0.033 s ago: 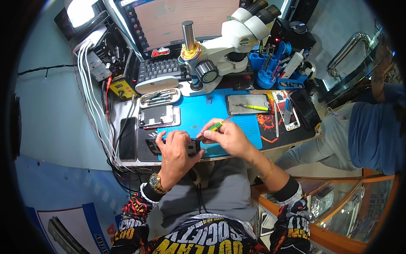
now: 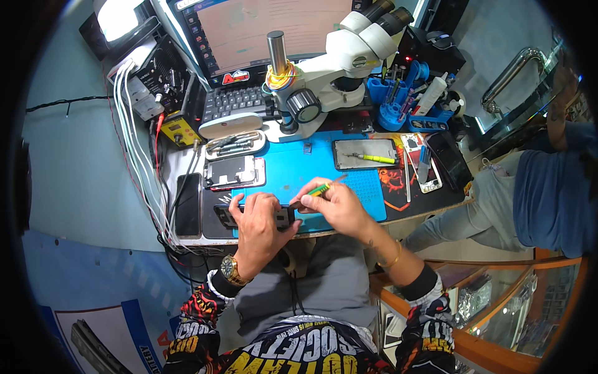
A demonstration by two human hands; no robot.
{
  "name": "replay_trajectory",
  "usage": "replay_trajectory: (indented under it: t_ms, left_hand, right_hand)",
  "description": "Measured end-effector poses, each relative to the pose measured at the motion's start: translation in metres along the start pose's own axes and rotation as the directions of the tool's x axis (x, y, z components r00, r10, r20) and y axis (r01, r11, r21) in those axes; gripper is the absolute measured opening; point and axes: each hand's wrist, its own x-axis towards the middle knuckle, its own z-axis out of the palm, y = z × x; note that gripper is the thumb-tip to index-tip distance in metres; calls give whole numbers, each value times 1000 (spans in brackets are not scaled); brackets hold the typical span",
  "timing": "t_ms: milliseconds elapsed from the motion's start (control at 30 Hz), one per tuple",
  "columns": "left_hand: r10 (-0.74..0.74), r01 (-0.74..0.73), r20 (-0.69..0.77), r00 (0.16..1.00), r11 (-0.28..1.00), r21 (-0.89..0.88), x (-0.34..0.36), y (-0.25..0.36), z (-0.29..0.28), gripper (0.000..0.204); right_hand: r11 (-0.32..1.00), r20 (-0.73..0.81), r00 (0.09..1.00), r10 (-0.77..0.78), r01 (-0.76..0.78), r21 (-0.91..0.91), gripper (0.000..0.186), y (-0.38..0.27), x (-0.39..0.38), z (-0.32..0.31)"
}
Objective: The person pries open a mobile phone casing and removes internal components from the chassis.
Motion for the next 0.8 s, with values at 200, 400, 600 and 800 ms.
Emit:
replay_trajectory:
  t_ms: [200, 400, 600, 800]
  left_hand:
    - [-17, 18, -42, 999, 999, 26, -1, 3, 4, 56]
    - [-34, 35, -26, 999, 999, 20, 1, 4, 4, 54]
    - [-47, 47, -4, 999, 999, 11, 2, 5, 1, 55]
    - [-56, 56, -5, 998, 998, 9, 1, 7, 2, 54]
  right_hand:
    - [963, -281, 929, -239, 263, 50, 16, 30, -23, 33]
    - [924, -321, 915, -243, 319, 212, 19, 50, -26, 35]
    - [933, -393, 883, -256, 332, 138, 18, 59, -31, 45]
    - [894, -536, 715, -449, 355, -275, 13, 59, -34, 80]
